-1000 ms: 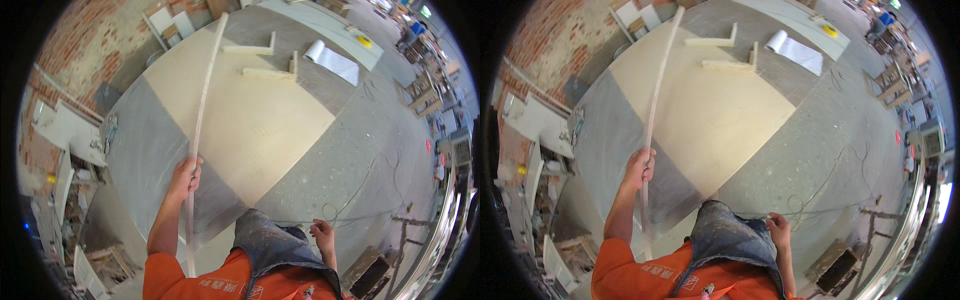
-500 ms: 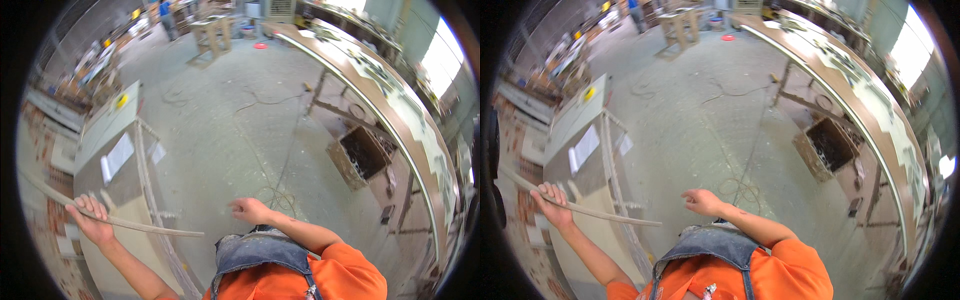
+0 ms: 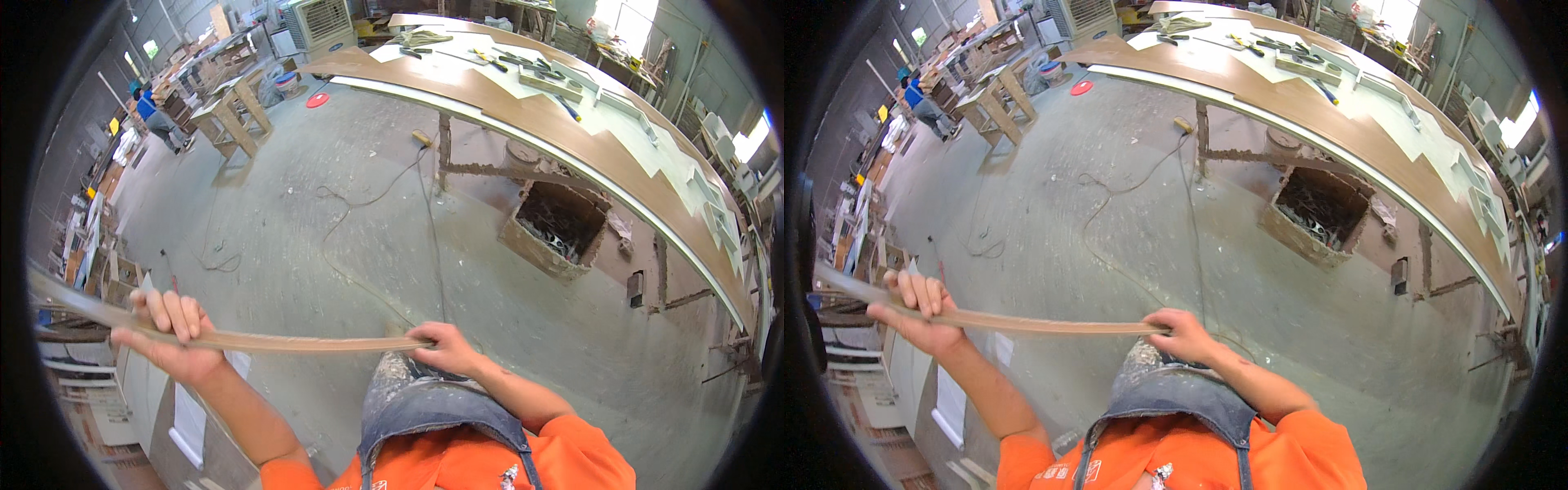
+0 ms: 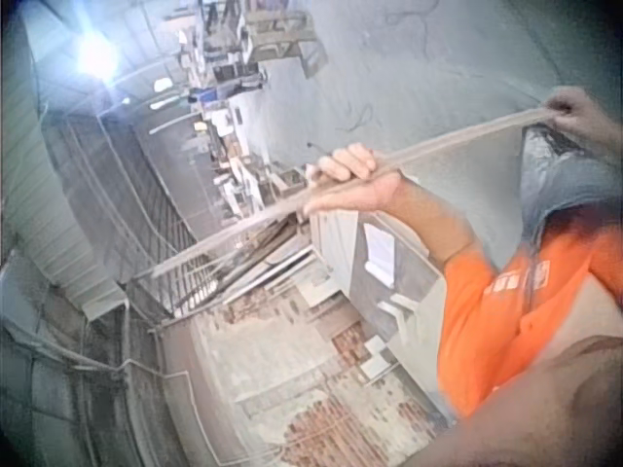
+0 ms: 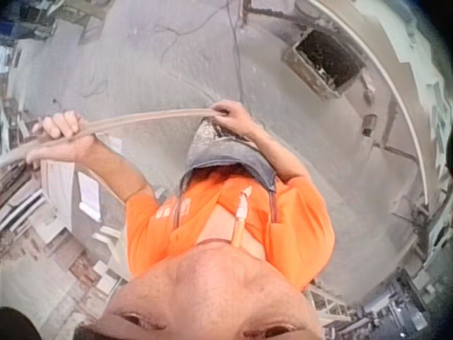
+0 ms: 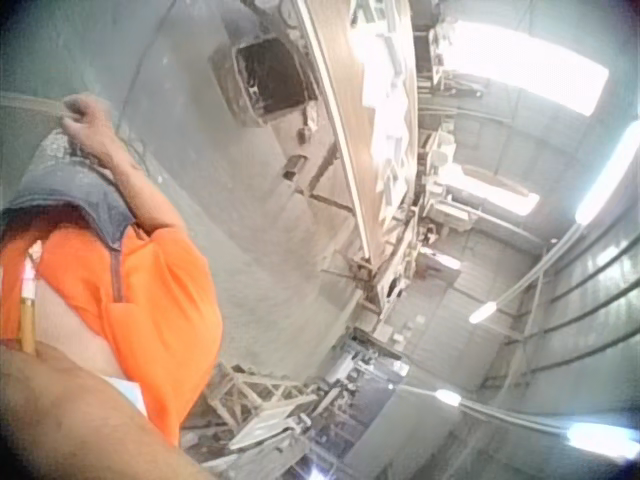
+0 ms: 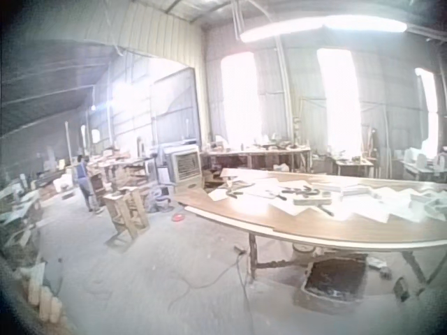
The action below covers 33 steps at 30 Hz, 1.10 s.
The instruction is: The person uses an angle grinder to smooth the edges of thin wooden strips, then places them onto a large white board with a zigzag pattern. The person arranges the strips along the edges of the board, adjusting their positions by hand.
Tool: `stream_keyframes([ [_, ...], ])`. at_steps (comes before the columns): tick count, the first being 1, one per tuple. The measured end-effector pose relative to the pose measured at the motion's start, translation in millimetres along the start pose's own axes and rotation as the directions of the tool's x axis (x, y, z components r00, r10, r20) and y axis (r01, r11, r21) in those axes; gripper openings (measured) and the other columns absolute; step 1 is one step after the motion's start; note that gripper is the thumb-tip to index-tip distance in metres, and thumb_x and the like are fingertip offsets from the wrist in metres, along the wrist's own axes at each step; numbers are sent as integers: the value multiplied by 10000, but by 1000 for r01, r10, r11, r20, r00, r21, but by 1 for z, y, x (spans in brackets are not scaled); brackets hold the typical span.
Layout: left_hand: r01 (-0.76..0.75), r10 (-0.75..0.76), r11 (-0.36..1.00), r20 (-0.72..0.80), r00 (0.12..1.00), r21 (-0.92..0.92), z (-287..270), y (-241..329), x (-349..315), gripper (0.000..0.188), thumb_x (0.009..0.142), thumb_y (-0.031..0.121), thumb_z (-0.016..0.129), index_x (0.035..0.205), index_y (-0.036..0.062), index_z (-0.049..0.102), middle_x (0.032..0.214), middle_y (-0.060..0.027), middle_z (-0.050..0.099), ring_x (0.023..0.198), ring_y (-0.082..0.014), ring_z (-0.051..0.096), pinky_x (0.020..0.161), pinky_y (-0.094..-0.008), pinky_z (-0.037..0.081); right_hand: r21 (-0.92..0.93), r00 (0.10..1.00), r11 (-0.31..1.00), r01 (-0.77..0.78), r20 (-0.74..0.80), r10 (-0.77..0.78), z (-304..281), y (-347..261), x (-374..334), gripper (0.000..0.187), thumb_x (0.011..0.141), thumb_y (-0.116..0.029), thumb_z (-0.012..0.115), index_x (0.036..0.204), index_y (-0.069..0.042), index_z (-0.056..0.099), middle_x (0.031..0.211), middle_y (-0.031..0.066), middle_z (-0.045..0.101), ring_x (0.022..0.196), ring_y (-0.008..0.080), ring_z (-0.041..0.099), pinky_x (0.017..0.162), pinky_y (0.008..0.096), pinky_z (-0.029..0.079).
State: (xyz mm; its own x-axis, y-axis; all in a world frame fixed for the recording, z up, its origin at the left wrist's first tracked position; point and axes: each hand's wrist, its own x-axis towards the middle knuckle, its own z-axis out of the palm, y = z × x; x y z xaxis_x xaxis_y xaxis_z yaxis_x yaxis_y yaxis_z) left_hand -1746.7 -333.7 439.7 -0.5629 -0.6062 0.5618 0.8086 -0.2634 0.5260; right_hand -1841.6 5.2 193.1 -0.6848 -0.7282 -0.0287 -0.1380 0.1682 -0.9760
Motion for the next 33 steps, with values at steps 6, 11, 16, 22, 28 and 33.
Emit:
stream_keyframes([
  [6,209,-211,970,-6,977,-125,-118,-84,175,511,1103,425,390,1293,-22,548,946,-78,571,783,-205,510,728,-353,479,-352,902,936,-22,-410,-133,-69,-8,107,307,737,-127,811,1028,-72,734,885,81,679,829,247,642,763,355,498],
  [11,210,-179,977,-434,883,24,-182,-194,314,459,1112,369,360,1230,-26,563,1082,-124,637,919,-249,589,861,-429,532,-522,831,848,-92,-509,-224,-126,-23,193,357,705,-150,863,1032,-93,731,886,51,677,844,256,620,781,364,447],
  [16,360,-342,931,-485,805,-58,-259,-329,427,391,1106,322,380,1181,-17,562,1072,-140,633,924,-264,597,882,-452,539,-569,789,802,-182,-571,-226,-189,-3,283,346,755,-210,839,1064,-104,725,942,55,675,914,257,620,831,376,434],
  [22,572,-512,819,-506,694,-45,-338,-471,549,333,1092,293,421,1100,25,619,993,-131,659,907,-279,622,871,-470,546,-634,728,742,-219,-612,-308,-272,25,407,334,787,-225,813,1086,-106,720,966,46,666,967,251,614,930,406,431],
  [28,720,-694,694,-282,662,-19,-457,-545,691,312,1078,312,461,1096,49,629,1012,-82,676,939,-253,641,858,-437,556,-667,678,639,-383,-673,-295,-334,24,494,337,754,-236,821,1067,-148,730,1044,28,644,1072,246,582,1013,449,391],
  [33,835,-660,550,-604,447,17,-447,-718,700,293,1065,319,505,1124,59,627,1083,-52,678,975,-225,639,878,-410,544,-549,541,515,-658,-821,-184,-352,48,541,391,714,-240,831,1087,-177,730,1087,33,606,1147,261,540,1022,465,364],
])
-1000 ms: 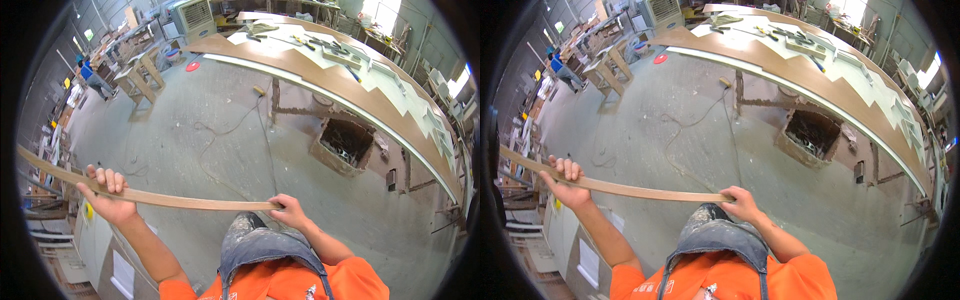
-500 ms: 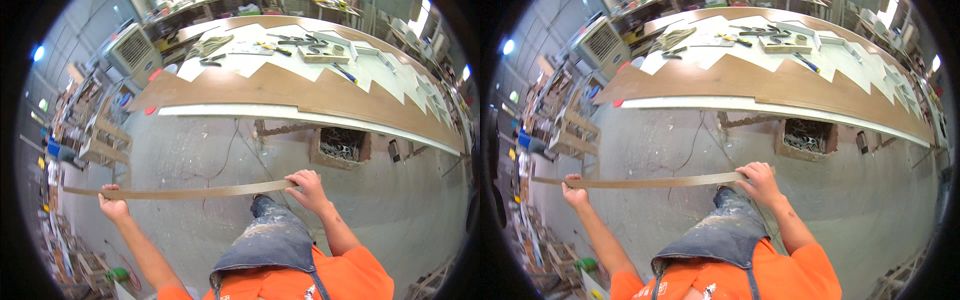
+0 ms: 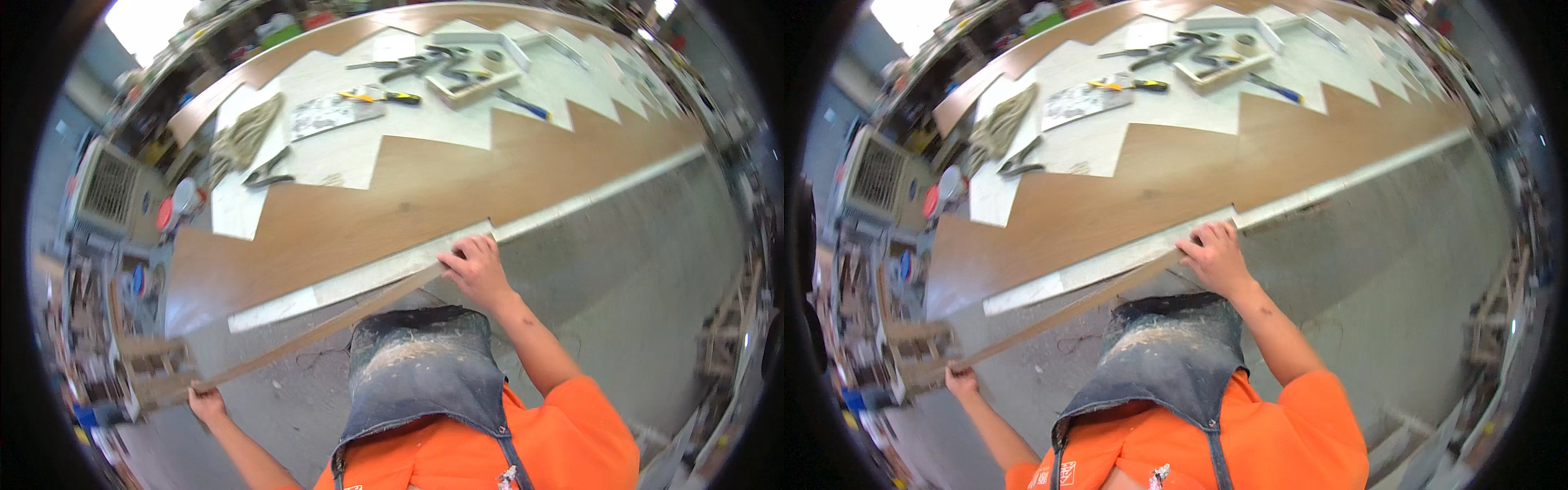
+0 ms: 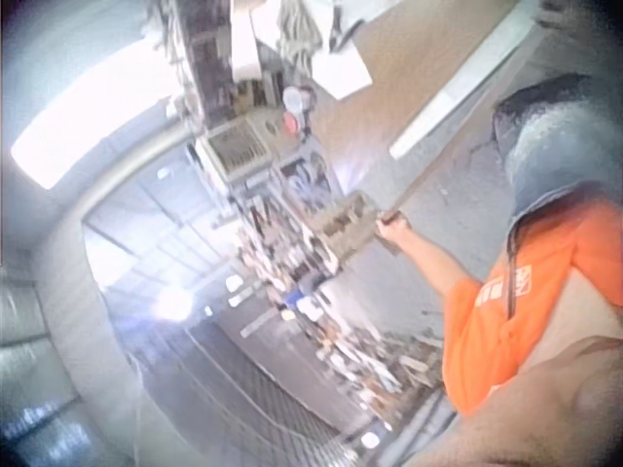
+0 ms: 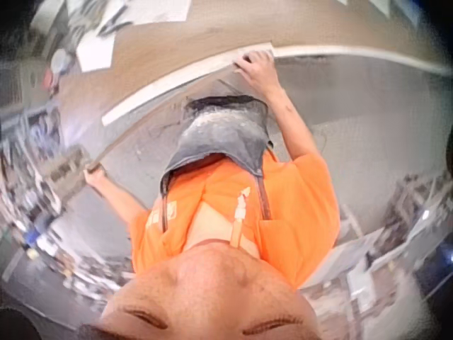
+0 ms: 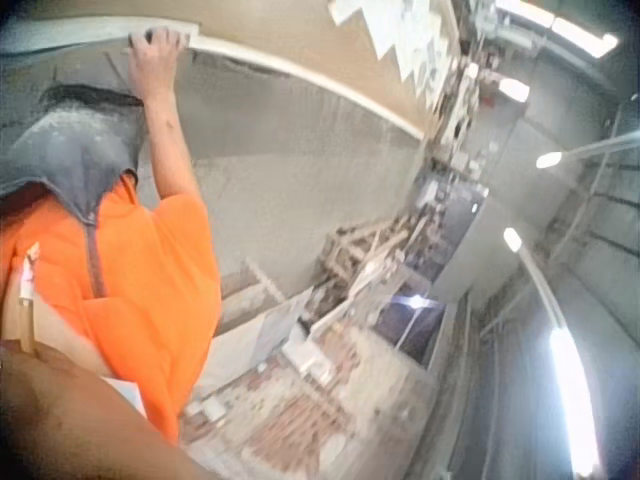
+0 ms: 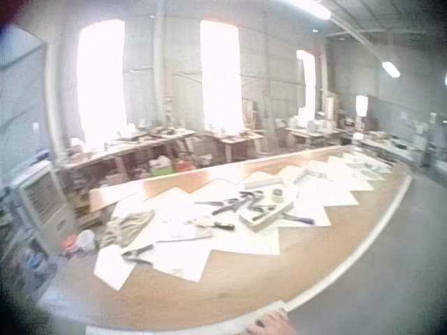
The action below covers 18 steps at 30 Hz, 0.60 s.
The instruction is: The person uses an angle grinder to smooth the edges of thin wooden strips, then places them onto a large white board with a zigzag pattern. The person arranges the strips along the edges of the board, adjusting their positions by hand.
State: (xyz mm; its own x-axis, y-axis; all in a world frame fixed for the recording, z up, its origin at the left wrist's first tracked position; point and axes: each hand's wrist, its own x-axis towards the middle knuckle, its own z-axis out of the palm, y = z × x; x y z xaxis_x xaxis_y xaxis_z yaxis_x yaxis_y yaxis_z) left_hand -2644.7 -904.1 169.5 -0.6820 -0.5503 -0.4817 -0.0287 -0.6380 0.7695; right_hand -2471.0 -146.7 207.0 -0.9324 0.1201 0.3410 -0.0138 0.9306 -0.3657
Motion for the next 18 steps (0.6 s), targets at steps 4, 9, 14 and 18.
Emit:
stream_keyframes([
  [4,133,-128,989,-81,988,58,19,-26,59,302,1060,311,519,1113,33,625,1126,-70,674,1050,-248,632,927,-441,542,-111,987,985,-133,-110,121,27,-22,16,403,708,-201,828,1097,-172,728,1088,38,609,1134,249,557,985,462,390],
  [9,246,-243,966,-45,969,81,37,-49,99,293,1058,322,533,1119,47,617,1145,-98,657,1048,-254,622,960,-441,534,-178,954,938,-296,-103,281,51,-27,9,439,733,-213,826,1161,-177,734,1212,49,628,1267,268,542,1038,477,395],
  [14,272,-259,936,-86,962,225,57,-59,98,280,1047,326,557,1115,59,604,1144,-103,618,1069,-279,609,970,-453,540,-171,912,899,-404,-151,381,56,-34,7,409,768,-263,823,1159,-179,741,1285,66,605,1313,296,498,1055,489,395],
  [18,305,-296,935,-77,952,179,60,-63,114,277,1039,321,574,1072,48,607,1118,-114,622,1035,-291,624,955,-464,553,-77,827,830,-552,-176,534,54,-39,8,434,748,-308,840,1147,-169,741,1308,74,580,1317,312,481,1053,491,401],
])
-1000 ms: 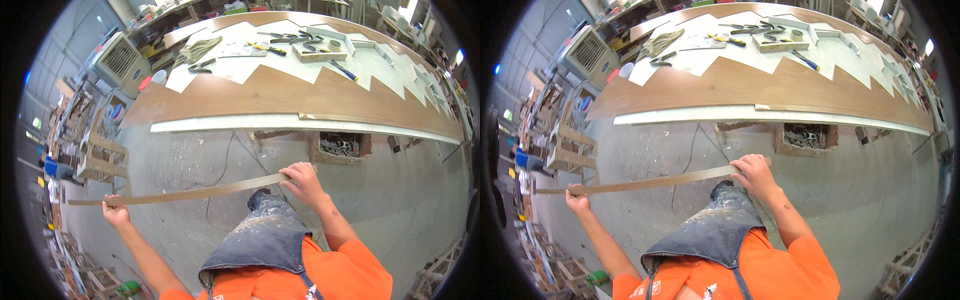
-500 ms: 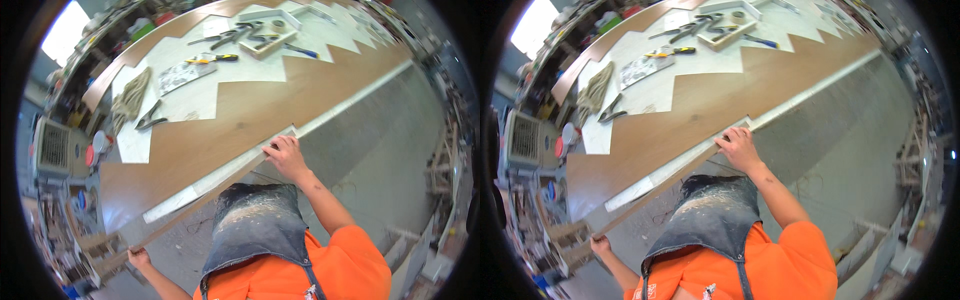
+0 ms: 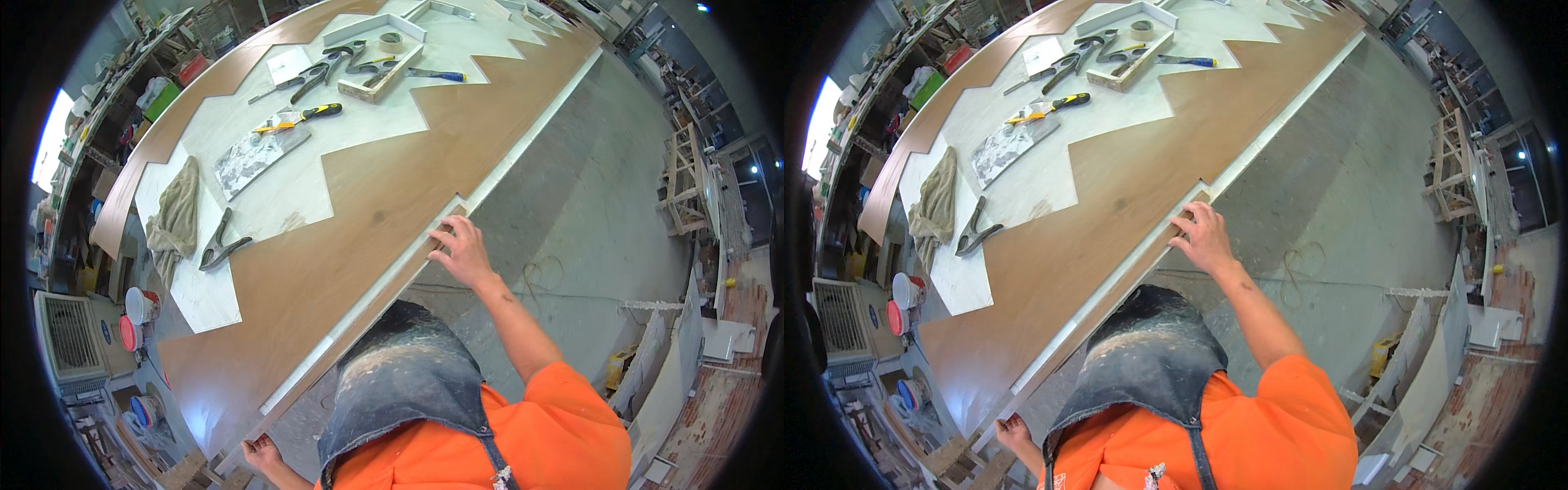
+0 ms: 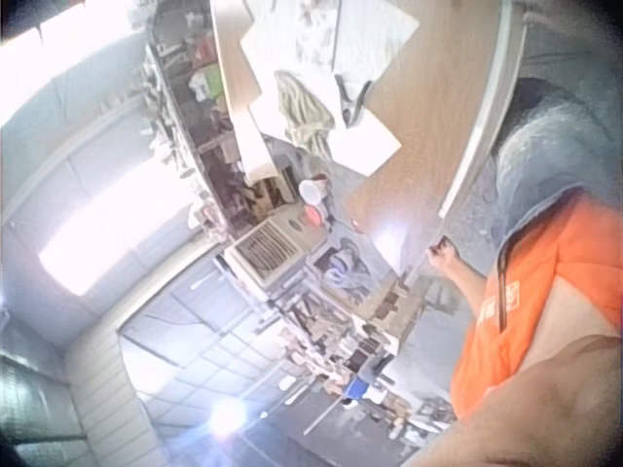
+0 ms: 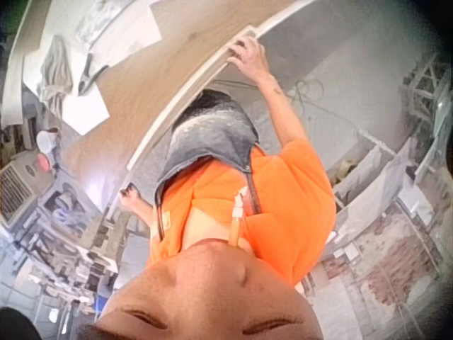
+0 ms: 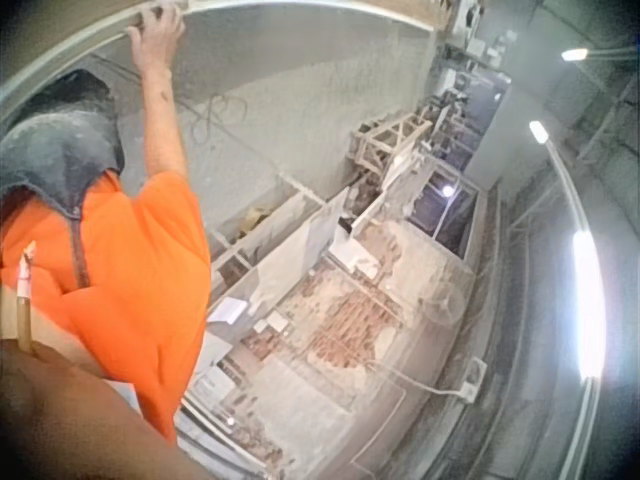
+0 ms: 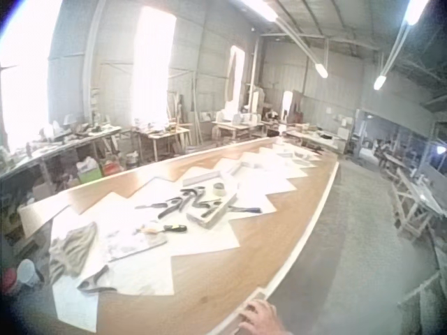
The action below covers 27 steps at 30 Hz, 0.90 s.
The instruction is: The person uses an angle grinder to smooth the edges of thin wooden strips, then places them onto a large white board with a zigzag pattern. The person arranges the strips along the edges of the board, adjusting their positions by hand.
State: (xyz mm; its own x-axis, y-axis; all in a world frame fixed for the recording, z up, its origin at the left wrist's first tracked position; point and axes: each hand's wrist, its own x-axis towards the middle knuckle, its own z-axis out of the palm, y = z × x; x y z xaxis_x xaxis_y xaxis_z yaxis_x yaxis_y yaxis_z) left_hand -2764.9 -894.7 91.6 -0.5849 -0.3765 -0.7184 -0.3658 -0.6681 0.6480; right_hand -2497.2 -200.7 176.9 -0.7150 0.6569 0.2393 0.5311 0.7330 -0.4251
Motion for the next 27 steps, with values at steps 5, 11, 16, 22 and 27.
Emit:
stream_keyframes([
  [5,-8,8,999,-10,1000,-45,15,-5,-6,272,1046,305,564,1043,39,623,1082,-117,647,1022,-298,639,938,-476,567,35,990,993,-112,-80,114,7,-1,2,435,739,-325,848,1126,-160,737,1312,73,567,1314,314,474,1060,494,398],
  [11,13,-11,999,58,998,-36,13,-1,4,280,1058,295,537,1051,31,630,1076,-119,677,1010,-303,657,955,-490,565,50,983,988,-146,-103,151,17,3,8,437,750,-326,844,1139,-164,730,1332,74,557,1317,320,473,1059,496,399],
  [16,25,-24,1000,105,994,-8,20,-3,12,285,1060,295,528,1071,27,622,1130,-123,670,1057,-300,643,986,-476,549,46,981,987,-156,-106,160,17,8,13,452,749,-328,839,1140,-134,725,1313,84,558,1283,331,495,1053,478,418],
  [22,18,-17,1000,86,996,-15,37,-11,-10,280,1064,286,519,1128,23,591,1196,-125,642,1138,-288,604,1053,-433,498,80,980,982,-173,-88,180,17,10,12,460,740,-311,851,1142,-132,719,1329,91,549,1301,334,485,1048,479,421],
  [27,23,-19,999,105,994,-37,23,-7,-7,265,1063,281,524,1079,29,603,1135,-114,651,1104,-279,609,1049,-424,493,95,982,986,-134,-120,145,21,9,15,457,728,-298,856,1125,-113,724,1308,96,560,1267,337,505,1036,476,431],
])
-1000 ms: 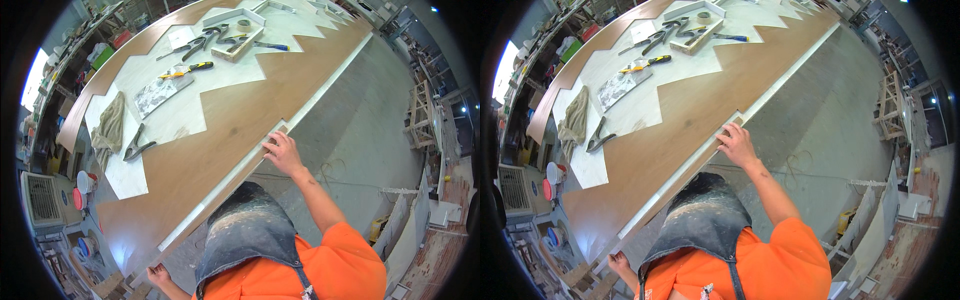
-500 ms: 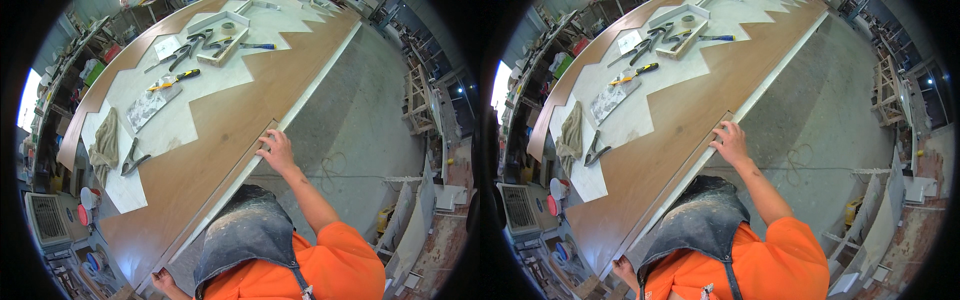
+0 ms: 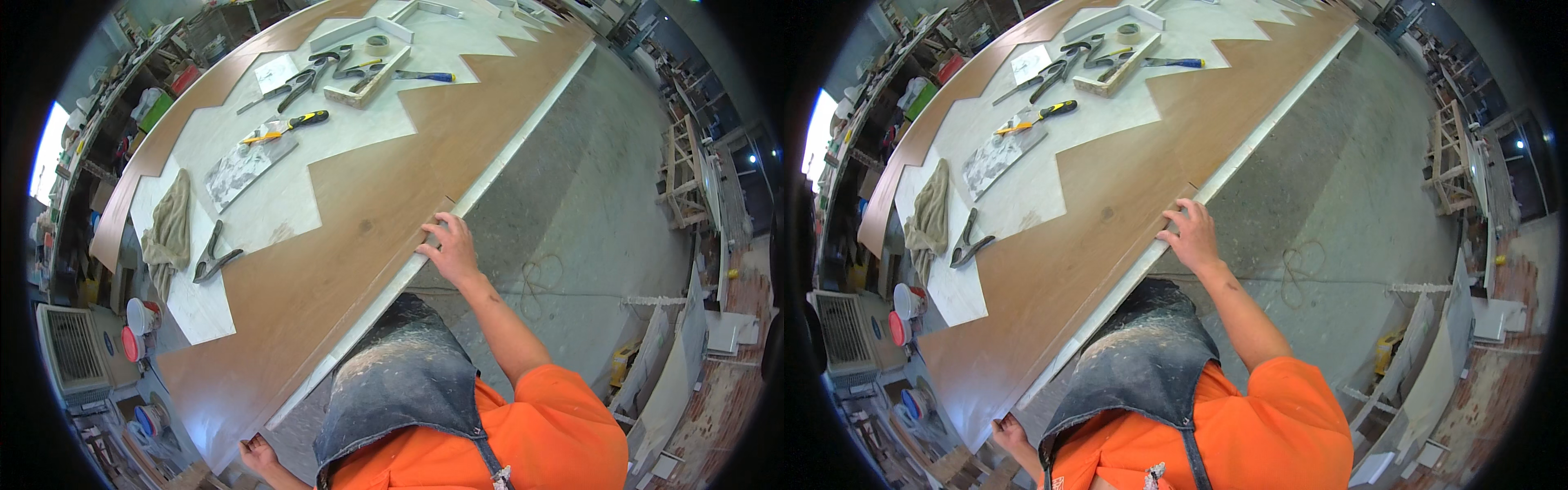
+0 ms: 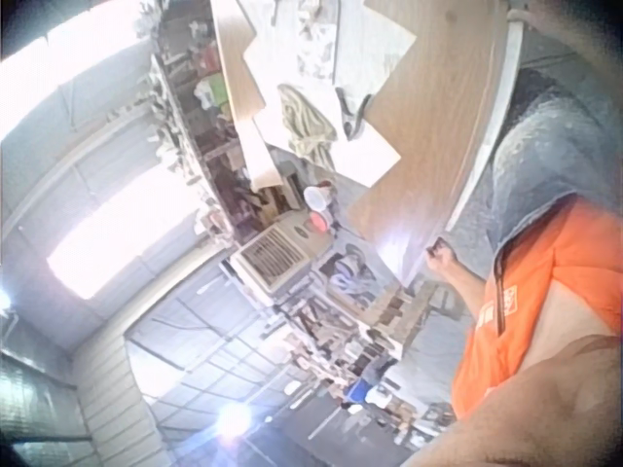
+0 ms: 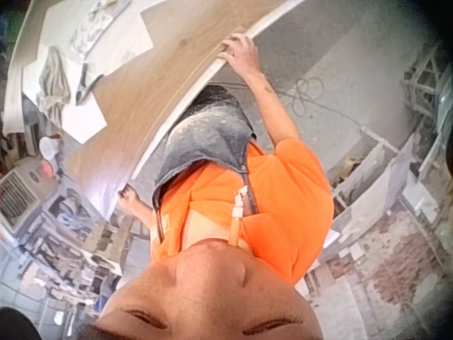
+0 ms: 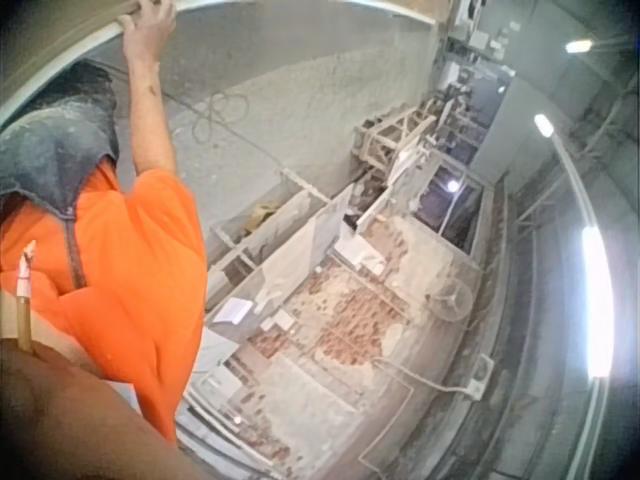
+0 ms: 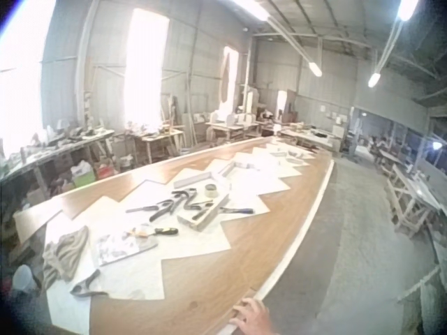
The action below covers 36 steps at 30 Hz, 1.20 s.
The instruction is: The person uses an angle grinder to smooth the edges of thin wooden strips, then places them onto a large white board with a zigzag pattern. The person arranges the strips along the edges of the board, adjusting their positions by hand.
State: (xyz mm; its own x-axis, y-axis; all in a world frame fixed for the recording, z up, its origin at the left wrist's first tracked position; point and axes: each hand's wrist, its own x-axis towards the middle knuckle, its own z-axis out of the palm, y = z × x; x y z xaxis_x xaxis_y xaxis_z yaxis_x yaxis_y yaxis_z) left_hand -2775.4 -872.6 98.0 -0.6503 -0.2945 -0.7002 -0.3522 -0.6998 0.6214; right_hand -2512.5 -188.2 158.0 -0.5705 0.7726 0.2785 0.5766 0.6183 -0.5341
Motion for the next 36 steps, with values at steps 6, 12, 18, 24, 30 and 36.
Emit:
stream_keyframes([
  [6,-16,15,999,40,999,40,0,-5,4,244,1055,268,548,1023,40,629,1055,-93,675,1043,-263,635,979,-433,533,43,1000,999,-16,-20,17,2,7,-2,443,734,-290,851,1120,-109,733,1298,106,571,1248,343,516,1023,482,440],
  [12,-9,9,1000,9,1000,21,-12,1,15,244,1051,266,552,1014,40,633,1036,-103,683,1038,-273,647,988,-450,538,12,1000,1000,-5,-3,5,-3,-2,-2,432,750,-280,845,1115,-78,731,1296,109,580,1235,330,532,1044,455,440],
  [18,10,-11,1000,12,1000,1,-9,1,19,245,1049,269,558,987,43,627,1039,-104,684,1047,-282,643,998,-462,532,22,1000,1000,-2,-30,3,-2,6,-5,439,735,-287,849,1115,-103,731,1290,97,575,1242,330,523,1000,476,448],
  [24,-22,21,999,21,1000,36,2,-8,6,249,1055,256,543,1019,20,616,1098,-122,668,1094,-287,616,1027,-454,511,10,999,1000,0,-46,0,-2,10,0,439,722,-281,855,1104,-105,730,1282,107,578,1223,334,535,1001,474,451],
  [30,7,-11,1000,184,983,20,-3,-7,-5,324,1018,138,504,1286,-31,574,1317,-175,622,1191,-305,580,1035,-456,476,-1,1000,1000,11,25,-11,1,-11,1,430,719,-224,841,1107,-77,725,1282,156,599,1222,359,536,1054,463,438],
  [36,-23,4,991,150,989,129,62,-13,-16,334,1010,178,537,1303,19,531,1221,-137,589,1103,-333,592,895,-520,531,10,991,991,-131,32,131,-19,10,-37,381,860,-171,777,1188,-6,678,1407,172,541,1324,343,489,1117,454,383],
])
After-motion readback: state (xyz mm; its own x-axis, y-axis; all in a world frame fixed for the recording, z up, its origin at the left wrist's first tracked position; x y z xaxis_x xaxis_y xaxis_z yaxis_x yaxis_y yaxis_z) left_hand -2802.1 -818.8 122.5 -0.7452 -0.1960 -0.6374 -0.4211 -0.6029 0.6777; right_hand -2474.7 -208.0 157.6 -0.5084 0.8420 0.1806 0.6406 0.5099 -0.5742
